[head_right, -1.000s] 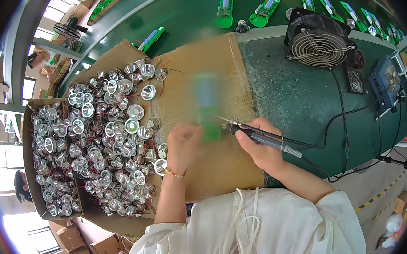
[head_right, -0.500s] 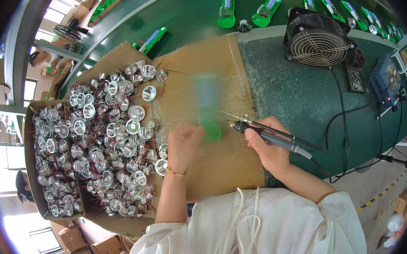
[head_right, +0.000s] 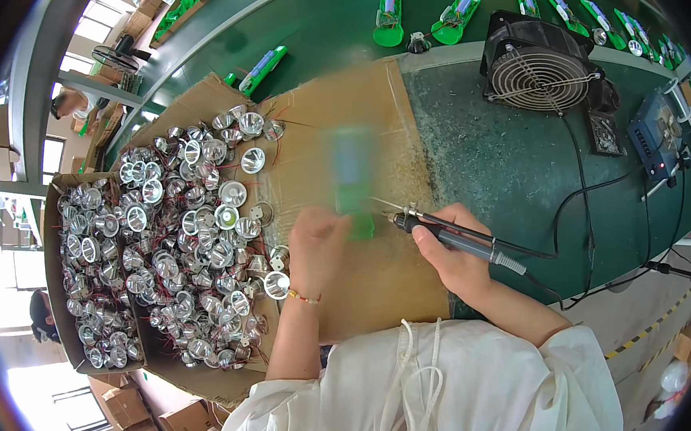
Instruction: The person solders wires to LED light components, including circuit boards and reflector cups, using a soldering iron on a factory assembly line.
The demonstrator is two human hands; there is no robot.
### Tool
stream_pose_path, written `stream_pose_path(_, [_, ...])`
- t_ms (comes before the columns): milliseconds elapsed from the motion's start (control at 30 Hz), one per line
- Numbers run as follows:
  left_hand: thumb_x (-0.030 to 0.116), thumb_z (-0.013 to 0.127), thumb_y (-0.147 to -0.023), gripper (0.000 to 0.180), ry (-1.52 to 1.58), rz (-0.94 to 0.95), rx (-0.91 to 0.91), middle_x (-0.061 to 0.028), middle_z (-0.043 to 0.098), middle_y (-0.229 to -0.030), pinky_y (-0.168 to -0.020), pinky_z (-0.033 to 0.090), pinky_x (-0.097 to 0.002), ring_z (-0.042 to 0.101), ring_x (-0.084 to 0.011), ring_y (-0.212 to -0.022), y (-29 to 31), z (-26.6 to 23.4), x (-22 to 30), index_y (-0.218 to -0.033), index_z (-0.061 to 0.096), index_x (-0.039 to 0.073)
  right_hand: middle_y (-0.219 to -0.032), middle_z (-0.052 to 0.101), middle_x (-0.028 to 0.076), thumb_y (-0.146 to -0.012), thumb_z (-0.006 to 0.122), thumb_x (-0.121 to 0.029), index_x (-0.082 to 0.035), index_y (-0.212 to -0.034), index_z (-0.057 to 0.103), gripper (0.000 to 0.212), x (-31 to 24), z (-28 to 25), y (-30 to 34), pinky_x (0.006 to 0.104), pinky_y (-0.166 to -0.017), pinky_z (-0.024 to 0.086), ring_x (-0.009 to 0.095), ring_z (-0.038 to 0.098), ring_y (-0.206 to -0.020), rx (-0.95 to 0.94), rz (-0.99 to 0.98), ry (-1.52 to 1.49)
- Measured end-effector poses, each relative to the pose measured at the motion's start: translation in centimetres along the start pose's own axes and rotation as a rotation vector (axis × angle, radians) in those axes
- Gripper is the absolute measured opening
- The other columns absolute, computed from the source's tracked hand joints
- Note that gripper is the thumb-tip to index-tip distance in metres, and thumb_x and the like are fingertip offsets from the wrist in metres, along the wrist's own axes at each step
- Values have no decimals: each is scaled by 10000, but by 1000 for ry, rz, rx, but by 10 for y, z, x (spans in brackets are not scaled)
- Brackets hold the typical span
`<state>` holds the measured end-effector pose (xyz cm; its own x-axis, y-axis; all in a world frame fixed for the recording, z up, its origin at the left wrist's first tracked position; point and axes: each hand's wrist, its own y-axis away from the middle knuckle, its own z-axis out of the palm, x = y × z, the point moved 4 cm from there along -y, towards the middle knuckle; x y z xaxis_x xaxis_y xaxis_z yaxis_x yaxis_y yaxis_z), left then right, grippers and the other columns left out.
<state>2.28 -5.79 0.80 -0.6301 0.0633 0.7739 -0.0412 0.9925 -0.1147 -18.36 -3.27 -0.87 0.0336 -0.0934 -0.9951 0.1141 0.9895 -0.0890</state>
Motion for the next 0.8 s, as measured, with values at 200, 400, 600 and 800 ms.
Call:
stream_pose_path(200, [157,663,-742,147,-23,-19,2,-92,558,-765,-606,425,-301,543,-212,-681,0,1,-2,-718,641,14,-619,544,-12,-768,659,-70,-14,-785,528,144,-6,5,-1,189,-474,374,22,463,-537,-67,-22,32])
stream_pose_path(400, [156,656,-743,155,-11,-29,18,-90,551,-753,-578,422,-301,538,-206,-649,-2,2,1,-695,634,10,-645,580,22,-785,645,-75,-10,-801,526,137,-4,7,2,197,-494,413,45,523,-565,-15,43,-80])
stream_pose_path(600, [161,656,-743,164,-17,-29,12,-89,548,-745,-562,422,-300,539,-203,-632,-3,1,0,-687,632,8,-675,588,48,-793,636,-79,-5,-821,522,139,-10,-5,0,202,-505,438,66,542,-565,32,81,-123])
stream_pose_path(800, [161,653,-748,167,-44,-18,5,-91,554,-727,-569,426,-302,546,-210,-635,-5,1,-1,-683,629,8,-687,585,65,-800,613,-63,-2,-837,506,129,-7,-11,2,209,-514,459,84,551,-573,22,82,-127])
